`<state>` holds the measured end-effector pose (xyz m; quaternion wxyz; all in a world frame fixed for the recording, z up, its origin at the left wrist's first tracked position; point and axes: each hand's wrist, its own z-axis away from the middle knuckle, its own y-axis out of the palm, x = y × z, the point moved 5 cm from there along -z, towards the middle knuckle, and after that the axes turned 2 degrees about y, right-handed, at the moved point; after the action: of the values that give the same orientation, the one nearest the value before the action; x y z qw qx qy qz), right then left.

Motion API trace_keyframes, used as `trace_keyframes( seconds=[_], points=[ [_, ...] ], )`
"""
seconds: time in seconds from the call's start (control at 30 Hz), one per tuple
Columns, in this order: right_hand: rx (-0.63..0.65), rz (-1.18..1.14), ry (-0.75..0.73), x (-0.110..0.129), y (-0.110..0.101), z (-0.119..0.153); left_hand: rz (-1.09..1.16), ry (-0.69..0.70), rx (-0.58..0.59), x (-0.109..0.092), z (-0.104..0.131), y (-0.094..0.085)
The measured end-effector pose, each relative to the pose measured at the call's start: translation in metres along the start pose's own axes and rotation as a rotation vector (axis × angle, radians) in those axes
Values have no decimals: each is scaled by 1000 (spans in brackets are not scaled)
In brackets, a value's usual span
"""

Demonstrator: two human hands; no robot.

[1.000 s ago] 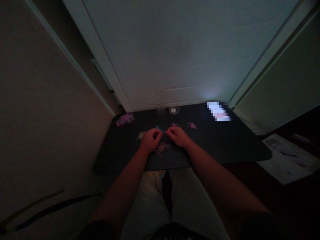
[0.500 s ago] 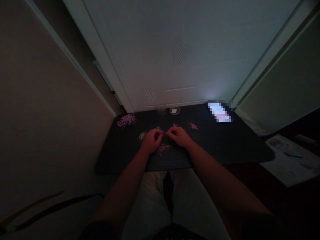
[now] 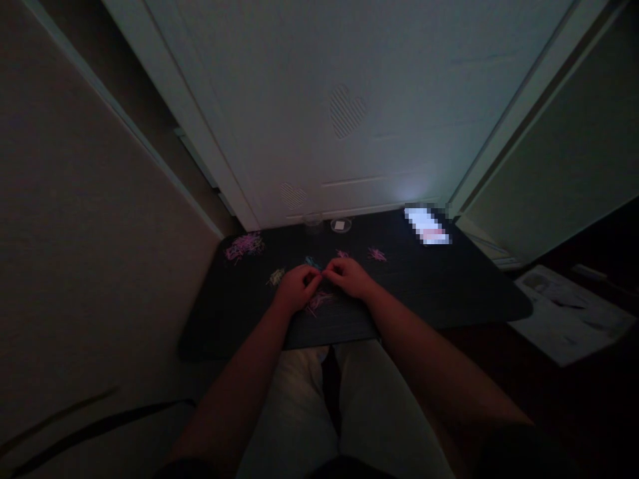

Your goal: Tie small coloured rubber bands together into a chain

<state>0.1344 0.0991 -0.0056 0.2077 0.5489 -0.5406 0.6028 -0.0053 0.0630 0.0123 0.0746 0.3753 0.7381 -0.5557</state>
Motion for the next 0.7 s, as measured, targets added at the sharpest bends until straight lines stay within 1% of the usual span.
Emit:
trace_keyframes(
  seconds=[0.13,0.2,0.27,0.37,0.5,0.7],
  points=[
    [0,-23,16,2,-1,0,17,-6,-64,0,0,-4],
    [25,-20,6,5,-1,1,17,18,-60,-2,0,-5],
    [40,-16,15,6,0,1,12,40,-25,-3,0,-3],
    [29,-13,35,4,0,0,-3,43,8,-2,0,0],
    [10,-3,19,2,-1,-1,-4,30,-26,-1,0,-1],
    [-24,6,71,1,-4,1,0,0,-73,-2,1,-4]
  ],
)
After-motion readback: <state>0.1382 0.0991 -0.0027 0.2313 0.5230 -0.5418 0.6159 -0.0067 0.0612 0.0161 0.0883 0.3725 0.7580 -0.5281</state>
